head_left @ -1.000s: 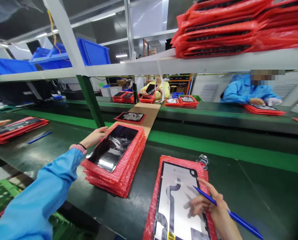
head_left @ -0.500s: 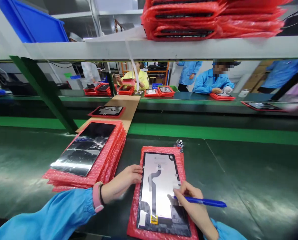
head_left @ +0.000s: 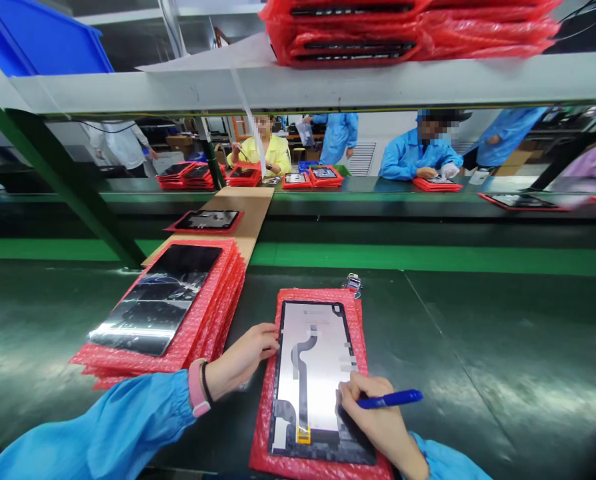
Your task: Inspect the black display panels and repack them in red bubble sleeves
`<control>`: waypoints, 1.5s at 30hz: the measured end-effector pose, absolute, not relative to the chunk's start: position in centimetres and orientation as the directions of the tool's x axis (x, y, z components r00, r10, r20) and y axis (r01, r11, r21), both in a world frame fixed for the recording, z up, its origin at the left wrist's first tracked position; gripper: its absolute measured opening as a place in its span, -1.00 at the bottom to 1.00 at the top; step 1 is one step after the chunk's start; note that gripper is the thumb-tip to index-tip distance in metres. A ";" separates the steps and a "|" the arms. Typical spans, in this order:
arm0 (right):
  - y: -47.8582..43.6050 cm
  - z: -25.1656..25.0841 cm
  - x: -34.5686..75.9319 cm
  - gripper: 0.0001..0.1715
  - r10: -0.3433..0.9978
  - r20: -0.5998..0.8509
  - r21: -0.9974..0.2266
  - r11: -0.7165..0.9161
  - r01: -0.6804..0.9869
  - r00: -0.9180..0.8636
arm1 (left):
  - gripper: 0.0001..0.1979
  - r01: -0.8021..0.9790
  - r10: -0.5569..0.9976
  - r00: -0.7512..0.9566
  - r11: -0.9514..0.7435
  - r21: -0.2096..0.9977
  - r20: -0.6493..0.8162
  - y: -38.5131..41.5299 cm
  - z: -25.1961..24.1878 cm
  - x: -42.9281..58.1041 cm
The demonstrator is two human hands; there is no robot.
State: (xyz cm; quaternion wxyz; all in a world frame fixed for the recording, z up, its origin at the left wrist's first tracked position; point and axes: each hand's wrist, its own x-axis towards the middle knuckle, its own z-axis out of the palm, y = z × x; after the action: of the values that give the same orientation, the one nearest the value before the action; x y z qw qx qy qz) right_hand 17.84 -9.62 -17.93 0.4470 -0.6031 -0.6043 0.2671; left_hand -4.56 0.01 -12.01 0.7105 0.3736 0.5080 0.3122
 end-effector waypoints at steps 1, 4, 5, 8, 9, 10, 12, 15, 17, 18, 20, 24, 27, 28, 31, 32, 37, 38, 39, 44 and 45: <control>-9.6 -17.9 17.8 -0.55 0.969 0.207 -0.872 0.121 0.474 0.133 | -0.68 -0.069 0.820 0.285 0.533 0.843 -0.496 0.1 -12.1 -4.6; -9.5 -17.6 18.0 -0.50 0.975 0.155 -0.916 0.081 0.392 0.161 | -0.68 -0.076 0.819 0.282 0.538 0.839 -0.500 0.4 -11.8 -4.4; -9.4 -17.5 18.1 -0.48 0.977 0.131 -0.934 0.065 0.353 0.167 | -0.69 -0.081 0.823 0.293 0.528 0.845 -0.487 0.5 -11.6 -4.1; -9.2 -17.2 18.4 -0.43 0.987 0.045 -0.979 0.014 0.201 0.154 | -0.69 -0.120 0.835 0.362 0.483 0.867 -0.415 0.2 -10.9 -2.9; -9.1 -17.1 18.5 -0.42 0.990 0.018 -0.989 -0.004 0.149 0.140 | -0.65 -0.141 0.838 0.383 0.470 0.872 -0.390 -0.1 -10.8 -2.4; -9.0 -17.1 18.6 -0.42 0.992 -0.007 -0.995 -0.020 0.099 0.127 | -0.59 -0.160 0.841 0.396 0.460 0.874 -0.370 -0.4 -10.7 -1.8; -8.9 -17.1 18.6 -0.42 0.993 -0.039 -0.999 -0.042 0.019 0.115 | -0.45 -0.186 0.847 0.402 0.447 0.875 -0.348 -1.1 -11.0 -0.9; -8.8 -17.3 18.9 -0.39 0.989 -0.027 -0.998 -0.018 -0.067 0.145 | -0.33 -0.194 0.856 0.396 0.430 0.881 -0.331 -1.6 -11.7 -0.3; -8.7 -17.1 19.4 -0.38 0.981 0.013 -0.993 0.035 -0.109 0.194 | -0.36 -0.194 0.866 0.388 0.411 0.890 -0.315 -1.4 -11.9 -0.5; -8.7 -16.9 19.8 -0.40 0.974 0.036 -0.990 0.066 -0.128 0.224 | -0.40 -0.197 0.875 0.381 0.393 0.898 -0.299 -1.2 -11.9 -0.8; -8.5 -16.1 20.7 -0.48 0.955 0.076 -0.979 0.126 -0.159 0.287 | -0.47 -0.210 0.903 0.358 0.325 0.922 -0.237 -0.7 -11.3 -1.3; -8.0 -13.4 21.9 -0.54 0.918 0.117 -0.950 0.215 -0.228 0.378 | -0.53 -0.245 0.947 0.306 0.172 0.954 -0.093 0.4 -9.2 -2.2; -7.6 -11.0 21.8 -0.51 0.926 0.115 -0.956 0.202 -0.213 0.360 | -0.54 -0.268 0.964 0.267 0.074 0.960 0.000 1.0 -7.5 -2.4; -7.4 -10.2 21.6 -0.52 0.939 0.112 -0.964 0.182 -0.195 0.325 | -0.55 -0.277 0.967 0.252 0.040 0.960 0.032 1.2 -7.0 -2.5; -6.9 -8.3 20.7 -0.55 0.974 0.106 -0.972 0.144 -0.187 0.199 | -0.56 -0.315 0.971 0.223 -0.017 0.949 0.091 1.6 -5.6 -2.5; -6.7 -7.7 20.4 -0.53 0.978 0.109 -0.971 0.142 -0.191 0.176 | -0.56 -0.332 0.971 0.216 -0.027 0.943 0.104 1.7 -5.2 -2.5; -5.5 -6.1 19.5 -0.68 0.904 0.260 -0.964 0.260 0.045 0.341 | -0.56 -0.370 0.970 0.153 -0.119 0.921 0.187 2.3 -4.1 -2.8; -5.2 -5.9 19.5 -0.73 0.893 0.295 -0.955 0.285 0.079 0.341 | -0.56 -0.369 0.969 0.137 -0.143 0.918 0.206 2.4 -4.0 -2.9; -4.8 -5.7 19.4 -0.75 0.892 0.311 -0.950 0.303 0.078 0.327 | -0.56 -0.369 0.967 0.126 -0.161 0.915 0.221 2.5 -3.8 -3.0; -3.1 -4.2 18.7 -0.72 0.924 0.249 -0.941 0.302 -0.153 0.292 | -0.56 -0.369 0.955 0.120 -0.211 0.905 0.272 3.4 -2.6 -3.4; -2.8 -3.8 18.5 -0.71 0.933 0.238 -0.937 0.294 -0.187 0.271 | -0.57 -0.365 0.952 0.118 -0.223 0.904 0.283 3.7 -2.4 -3.5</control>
State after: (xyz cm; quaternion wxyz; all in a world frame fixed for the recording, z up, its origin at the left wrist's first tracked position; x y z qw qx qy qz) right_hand 18.52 -2.84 -3.75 0.6743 -0.4249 -0.4385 0.4153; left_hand -3.53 3.68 -2.35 0.5513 0.5049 0.2904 0.5973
